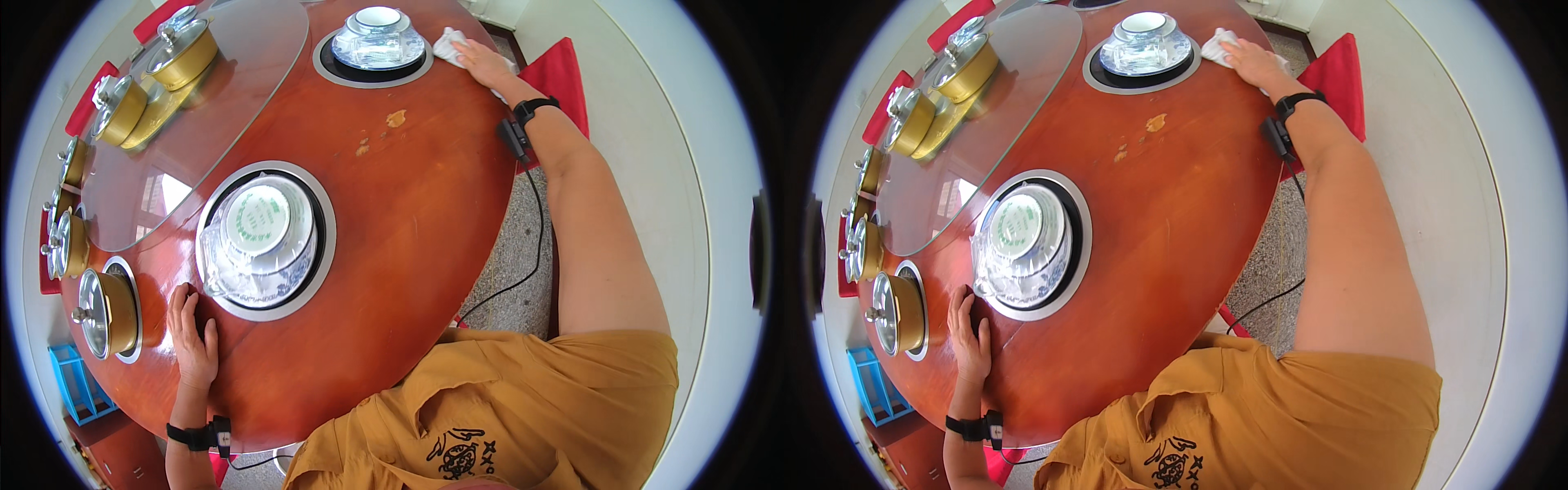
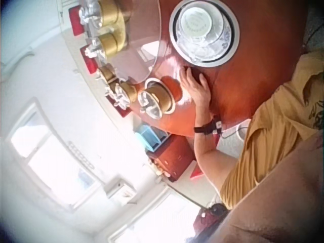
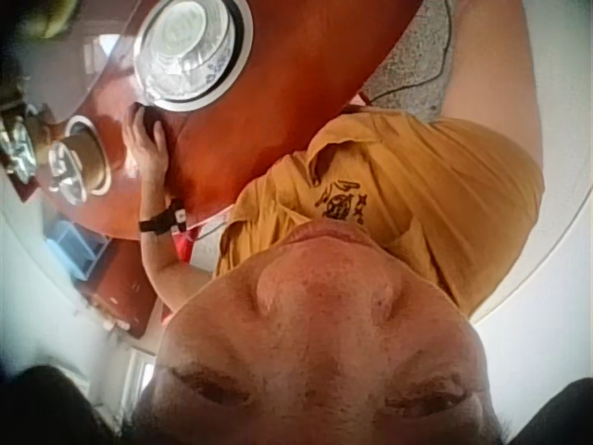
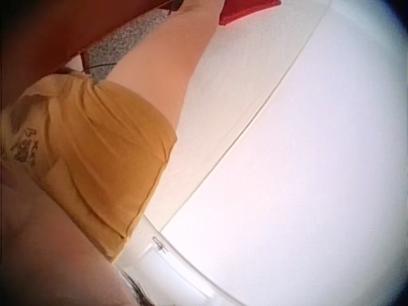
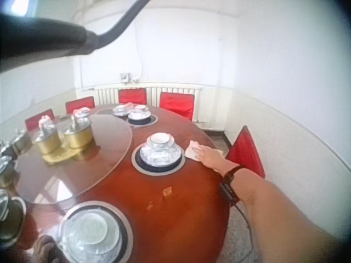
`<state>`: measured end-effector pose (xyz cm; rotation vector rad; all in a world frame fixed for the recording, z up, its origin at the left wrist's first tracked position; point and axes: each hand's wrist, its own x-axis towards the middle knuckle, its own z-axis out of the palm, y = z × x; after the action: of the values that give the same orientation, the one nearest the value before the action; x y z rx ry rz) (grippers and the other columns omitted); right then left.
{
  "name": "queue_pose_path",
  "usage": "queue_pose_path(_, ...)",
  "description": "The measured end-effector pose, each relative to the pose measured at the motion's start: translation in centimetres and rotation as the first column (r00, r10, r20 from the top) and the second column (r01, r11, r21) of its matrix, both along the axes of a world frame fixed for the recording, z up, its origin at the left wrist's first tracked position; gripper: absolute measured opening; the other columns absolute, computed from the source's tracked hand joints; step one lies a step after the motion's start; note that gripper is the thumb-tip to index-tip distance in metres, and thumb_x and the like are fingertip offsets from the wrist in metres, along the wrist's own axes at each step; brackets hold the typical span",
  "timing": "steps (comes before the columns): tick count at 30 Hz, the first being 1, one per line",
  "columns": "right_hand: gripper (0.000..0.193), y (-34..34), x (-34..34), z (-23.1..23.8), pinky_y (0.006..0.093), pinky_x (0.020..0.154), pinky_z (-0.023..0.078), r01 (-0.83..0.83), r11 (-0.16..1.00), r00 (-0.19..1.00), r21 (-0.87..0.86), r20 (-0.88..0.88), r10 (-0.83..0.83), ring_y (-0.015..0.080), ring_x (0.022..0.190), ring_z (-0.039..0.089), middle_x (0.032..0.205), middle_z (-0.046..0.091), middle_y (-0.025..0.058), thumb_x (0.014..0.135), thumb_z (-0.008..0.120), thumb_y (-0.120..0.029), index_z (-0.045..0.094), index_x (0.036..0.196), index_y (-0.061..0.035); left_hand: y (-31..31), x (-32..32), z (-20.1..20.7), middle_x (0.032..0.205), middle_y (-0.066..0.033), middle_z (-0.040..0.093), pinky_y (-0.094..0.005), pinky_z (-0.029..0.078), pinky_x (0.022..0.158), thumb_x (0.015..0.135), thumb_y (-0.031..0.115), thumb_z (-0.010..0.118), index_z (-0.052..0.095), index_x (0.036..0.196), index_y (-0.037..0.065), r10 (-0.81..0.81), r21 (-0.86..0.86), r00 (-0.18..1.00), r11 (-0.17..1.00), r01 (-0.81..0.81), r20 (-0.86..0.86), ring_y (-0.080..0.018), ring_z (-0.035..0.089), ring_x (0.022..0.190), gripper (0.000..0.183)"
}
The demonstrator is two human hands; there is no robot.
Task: The person wipes the surface of a large wooden dining table with a white cloth, cleaning around several pots and plates.
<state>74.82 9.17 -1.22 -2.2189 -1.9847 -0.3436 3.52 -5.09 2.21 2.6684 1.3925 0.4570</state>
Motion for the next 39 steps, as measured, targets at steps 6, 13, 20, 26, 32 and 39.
queue_pose_path(6,0.045,-4.1,-7.4,0.3,0.0459,0.106,0.034,-0.19,0.982,0.981,-0.022,-0.038,0.189,0.0303,0.131,0.041,0.146,0.038,0.0128,0.097,0.039,-0.037,0.039,0.142,-0.0308,-0.4,-0.2,-0.4,0.137,-0.0217,0.043,-0.0474,0.03,0.107,0.083,0.008,0.057,0.048,0.124,-0.002,-0.003,0.044,0.999,0.999,0.001,0.039,-0.0408,0.039,0.127,0.043)
queue_pose_path(13,0.043,-11.4,-15.3,1.4,0.0423,0.098,0.041,-0.507,0.858,0.862,0.078,0.056,0.504,0.0317,0.116,0.051,0.129,0.05,0.0171,0.092,0.05,-0.026,0.049,0.134,-0.0173,-0.3,-0.6,-1.5,0.135,-0.0211,0.045,-0.0471,0.032,0.106,0.084,0.009,0.06,0.051,0.12,-0.001,-0.058,0.093,0.987,0.995,0.044,0.147,-0.0405,0.041,0.125,0.04)
queue_pose_path(20,0.049,-21.2,-24.7,3.1,0.0451,0.103,0.033,-0.668,0.744,0.744,0.017,-0.019,0.668,0.0315,0.125,0.043,0.137,0.043,0.0129,0.086,0.057,-0.027,0.049,0.135,-0.0201,-0.3,-1.2,-1.3,0.134,-0.0206,0.046,-0.0458,0.033,0.106,0.083,0.009,0.061,0.052,0.119,-0.001,-0.055,0.096,0.989,0.994,0.042,0.134,-0.04,0.041,0.126,0.038)
queue_pose_path(26,0.05,-28.4,-29.2,4.3,0.0473,0.108,0.028,-0.735,0.677,0.655,0.014,-0.239,0.716,0.0306,0.131,0.038,0.142,0.042,0.0093,0.084,0.063,-0.028,0.051,0.132,-0.0256,-0.5,-1.0,-1.1,0.134,-0.021,0.047,-0.0451,0.034,0.105,0.084,0.009,0.059,0.053,0.118,-0.002,-0.05,0.078,0.99,0.996,0.04,0.129,-0.0399,0.042,0.125,0.037)
queue_pose_path(32,0.046,-29.9,-30.1,4.7,0.0453,0.106,0.03,-0.709,0.703,0.662,0.055,-0.291,0.691,0.0274,0.129,0.041,0.14,0.046,0.0065,0.081,0.066,-0.027,0.057,0.126,-0.026,-0.7,-0.5,-0.7,0.133,-0.0227,0.047,-0.0444,0.035,0.105,0.085,0.009,0.058,0.052,0.12,-0.002,-0.021,0.05,0.992,0.999,0.015,0.122,-0.0405,0.044,0.124,0.037)
queue_pose_path(39,0.042,-26.7,-25.3,3.1,0.0431,0.1,0.036,-0.608,0.776,0.79,0.165,0.038,0.611,0.0279,0.118,0.05,0.129,0.052,0.0075,0.083,0.058,-0.024,0.057,0.125,-0.0223,-0.8,-0.8,-0.8,0.134,-0.0228,0.046,-0.0443,0.036,0.104,0.085,0.009,0.057,0.052,0.12,-0.002,-0.022,0.05,0.994,0.999,0.017,0.109,-0.0402,0.045,0.124,0.037)
